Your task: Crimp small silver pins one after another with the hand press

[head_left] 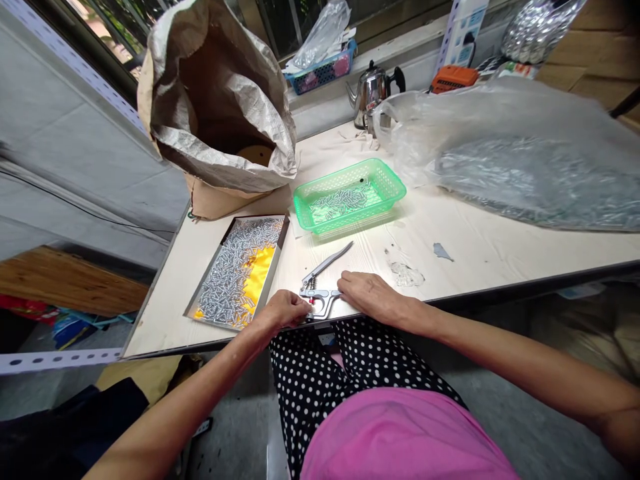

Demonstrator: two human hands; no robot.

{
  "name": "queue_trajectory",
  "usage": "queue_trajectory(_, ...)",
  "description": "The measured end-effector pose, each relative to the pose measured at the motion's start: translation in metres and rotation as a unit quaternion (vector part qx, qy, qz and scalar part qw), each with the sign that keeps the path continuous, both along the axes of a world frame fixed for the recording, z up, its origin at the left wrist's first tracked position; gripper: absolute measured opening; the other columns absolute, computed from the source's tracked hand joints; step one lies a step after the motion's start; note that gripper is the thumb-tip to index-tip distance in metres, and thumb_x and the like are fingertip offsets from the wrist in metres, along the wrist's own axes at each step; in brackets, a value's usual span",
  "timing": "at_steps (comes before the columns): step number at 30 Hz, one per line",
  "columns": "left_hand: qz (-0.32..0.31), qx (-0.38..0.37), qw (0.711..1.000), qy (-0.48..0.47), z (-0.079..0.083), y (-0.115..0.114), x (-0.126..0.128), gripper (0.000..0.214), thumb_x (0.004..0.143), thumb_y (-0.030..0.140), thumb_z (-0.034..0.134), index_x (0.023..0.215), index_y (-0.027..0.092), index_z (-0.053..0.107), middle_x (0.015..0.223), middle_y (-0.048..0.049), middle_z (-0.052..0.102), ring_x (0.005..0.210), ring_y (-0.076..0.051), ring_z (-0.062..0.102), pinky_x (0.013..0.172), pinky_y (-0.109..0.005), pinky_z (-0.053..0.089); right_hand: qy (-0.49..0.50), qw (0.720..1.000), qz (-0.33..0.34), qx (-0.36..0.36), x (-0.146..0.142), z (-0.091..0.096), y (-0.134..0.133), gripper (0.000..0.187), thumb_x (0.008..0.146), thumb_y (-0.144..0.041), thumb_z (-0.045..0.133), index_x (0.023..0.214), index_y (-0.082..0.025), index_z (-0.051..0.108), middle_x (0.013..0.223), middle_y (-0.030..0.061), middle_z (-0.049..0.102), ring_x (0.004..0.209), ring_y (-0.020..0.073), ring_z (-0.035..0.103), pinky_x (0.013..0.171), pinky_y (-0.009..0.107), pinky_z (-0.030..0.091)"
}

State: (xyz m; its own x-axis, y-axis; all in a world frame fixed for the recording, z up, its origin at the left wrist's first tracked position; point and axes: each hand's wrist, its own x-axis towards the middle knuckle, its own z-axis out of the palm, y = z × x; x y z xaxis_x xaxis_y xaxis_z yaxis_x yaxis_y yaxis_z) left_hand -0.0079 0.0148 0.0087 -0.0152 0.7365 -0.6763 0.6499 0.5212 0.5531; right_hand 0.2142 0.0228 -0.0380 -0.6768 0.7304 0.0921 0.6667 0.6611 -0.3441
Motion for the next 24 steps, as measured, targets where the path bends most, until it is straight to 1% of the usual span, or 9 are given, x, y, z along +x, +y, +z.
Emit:
queue_trajectory(3, 0.005, 0.009, 1.0, -0.008, 0.0, -0.003, 0.001, 0.028, 0.06, 0.039, 0.073, 0.054, 0.015, 0.058, 0.047, 0.0039, 0.05, 0.048, -0.009, 0.045, 0.049, -0.022, 0.038, 0.009, 1.0, 0.012, -0.01, 0.004, 0.004, 0.002, 0.014, 0.095, -0.018, 0.046, 0.093, -0.015, 0.06, 0.093, 0.0077, 0.06, 0.079, 0.0175, 0.053, 0.067, 0.029, 0.037)
queue_trajectory(5, 0.01, 0.017, 1.0, -0.014, 0.0, -0.004, 0.001, 0.028, 0.061, 0.039, 0.072, 0.055, 0.015, 0.059, 0.047, 0.0041, 0.05, 0.048, -0.009, 0.044, 0.048, -0.022, 0.037, 0.011, 1.0, 0.022, 0.002, 0.009, 0.008, 0.008, 0.018, 0.092, -0.028, 0.055, 0.103, -0.015, 0.06, 0.11, 0.0133, 0.06, 0.094, 0.0227, 0.055, 0.077, 0.034, 0.042)
queue_trajectory(8, 0.02, 0.02, 1.0, -0.011, 0.0, -0.005, 0.001, 0.027, 0.061, 0.038, 0.073, 0.058, 0.014, 0.061, 0.047, 0.0037, 0.051, 0.048, -0.009, 0.045, 0.048, -0.022, 0.037, -0.013, 0.999, 0.021, 0.023, 0.016, 0.011, 0.026, 0.072, 0.078, -0.052, 0.07, 0.133, -0.011, 0.049, 0.145, 0.025, 0.039, 0.128, 0.0387, 0.039, 0.098, 0.051, 0.036)
queue_trajectory(10, 0.022, 0.019, 1.0, -0.008, 0.0, -0.005, 0.001, 0.027, 0.061, 0.038, 0.073, 0.058, 0.014, 0.061, 0.047, 0.0038, 0.051, 0.048, -0.009, 0.045, 0.048, -0.022, 0.037, -0.038, 0.999, 0.027, 0.009, 0.019, 0.01, 0.04, 0.1, 0.068, -0.065, 0.073, 0.144, -0.009, 0.038, 0.151, 0.0281, 0.029, 0.138, 0.045, 0.025, 0.104, 0.06, 0.027)
queue_trajectory(11, 0.021, 0.02, 1.0, -0.008, -0.001, -0.005, 0.001, 0.027, 0.061, 0.038, 0.072, 0.057, 0.014, 0.06, 0.047, 0.0039, 0.051, 0.048, -0.009, 0.045, 0.048, -0.022, 0.037, -0.047, 0.998, 0.035, 0.0, 0.019, 0.01, 0.047, 0.106, 0.065, -0.069, 0.072, 0.145, -0.009, 0.036, 0.15, 0.0282, 0.031, 0.139, 0.0459, 0.023, 0.105, 0.062, 0.025)
queue_trajectory(13, 0.015, 0.022, 1.0, -0.012, -0.001, -0.006, 0.001, 0.028, 0.062, 0.039, 0.072, 0.056, 0.014, 0.059, 0.046, 0.0041, 0.049, 0.047, -0.009, 0.044, 0.048, -0.022, 0.036, -0.056, 0.997, 0.053, -0.009, 0.018, 0.009, 0.055, 0.108, 0.063, -0.071, 0.072, 0.144, -0.009, 0.038, 0.145, 0.0267, 0.04, 0.135, 0.0451, 0.03, 0.105, 0.063, 0.024)
queue_trajectory(17, 0.014, 0.023, 1.0, -0.014, -0.002, -0.006, 0.0, 0.031, 0.061, 0.042, 0.074, 0.058, 0.015, 0.059, 0.047, 0.0043, 0.049, 0.048, -0.009, 0.043, 0.048, -0.022, 0.034, -0.066, 0.996, 0.054, -0.001, 0.013, 0.015, 0.058, 0.095, 0.066, -0.064, 0.075, 0.137, -0.009, 0.046, 0.127, 0.0221, 0.055, 0.116, 0.0381, 0.047, 0.098, 0.056, 0.034)
queue_trajectory(21, 0.005, 0.019, 1.0, -0.009, -0.001, -0.006, -0.001, 0.029, 0.068, 0.041, 0.071, 0.061, 0.015, 0.059, 0.05, 0.0043, 0.049, 0.049, -0.01, 0.043, 0.05, -0.022, 0.034, -0.073, 0.996, 0.043, 0.007, 0.011, 0.025, 0.048, 0.088, 0.071, -0.055, 0.076, 0.139, -0.011, 0.044, 0.12, 0.0187, 0.059, 0.108, 0.0349, 0.05, 0.089, 0.046, 0.038)
queue_trajectory(24, -0.05, 0.054, 0.995, 0.063, 0.002, -0.012, 0.0, 0.029, 0.078, 0.039, 0.063, 0.063, 0.015, 0.06, 0.054, 0.0019, 0.052, 0.053, -0.012, 0.047, 0.054, -0.025, 0.037, -0.063, 0.997, 0.034, 0.001, 0.012, 0.029, 0.04, 0.079, 0.076, -0.048, 0.075, 0.14, -0.012, 0.044, 0.117, 0.0172, 0.061, 0.105, 0.0324, 0.051, 0.086, 0.042, 0.038)
